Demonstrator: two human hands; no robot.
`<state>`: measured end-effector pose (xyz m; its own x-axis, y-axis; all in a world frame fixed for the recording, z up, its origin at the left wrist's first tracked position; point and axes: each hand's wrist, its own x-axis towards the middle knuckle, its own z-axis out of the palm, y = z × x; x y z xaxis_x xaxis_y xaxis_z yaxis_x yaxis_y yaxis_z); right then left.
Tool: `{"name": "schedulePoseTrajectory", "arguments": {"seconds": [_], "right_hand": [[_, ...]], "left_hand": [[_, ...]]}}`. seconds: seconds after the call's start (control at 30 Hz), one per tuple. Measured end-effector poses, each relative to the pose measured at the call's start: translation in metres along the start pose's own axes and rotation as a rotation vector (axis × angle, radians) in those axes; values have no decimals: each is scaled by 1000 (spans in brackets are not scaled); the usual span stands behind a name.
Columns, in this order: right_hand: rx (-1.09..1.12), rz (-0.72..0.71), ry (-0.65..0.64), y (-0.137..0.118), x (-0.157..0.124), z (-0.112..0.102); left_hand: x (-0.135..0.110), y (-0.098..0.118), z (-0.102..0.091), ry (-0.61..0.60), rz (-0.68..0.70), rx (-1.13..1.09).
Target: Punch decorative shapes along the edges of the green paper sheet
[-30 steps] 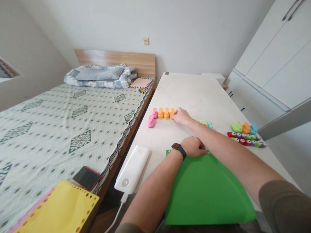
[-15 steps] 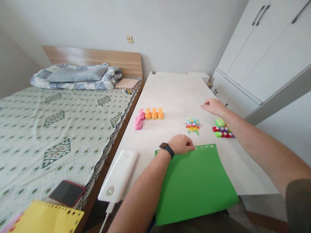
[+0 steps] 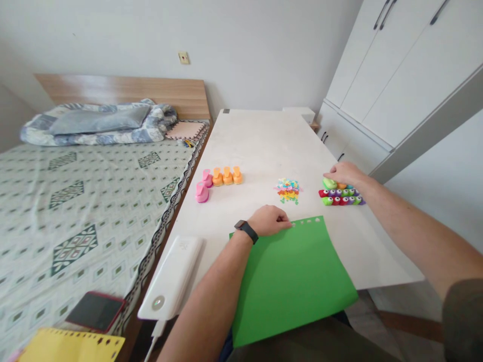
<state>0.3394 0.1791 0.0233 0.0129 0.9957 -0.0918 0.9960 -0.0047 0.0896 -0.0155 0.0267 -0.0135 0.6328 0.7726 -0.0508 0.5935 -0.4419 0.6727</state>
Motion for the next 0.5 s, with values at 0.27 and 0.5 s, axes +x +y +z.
{"name": "schedulePoseTrajectory", "arguments": {"seconds": [0.27,0.5], "right_hand": [[83,-35,67,-14,-16,-10],[578,36,334,-32,-58,-20]], "left_hand": [[0,0,0,-2,-12,-19],[-1,2,-3,-4,-11,-126]]}}
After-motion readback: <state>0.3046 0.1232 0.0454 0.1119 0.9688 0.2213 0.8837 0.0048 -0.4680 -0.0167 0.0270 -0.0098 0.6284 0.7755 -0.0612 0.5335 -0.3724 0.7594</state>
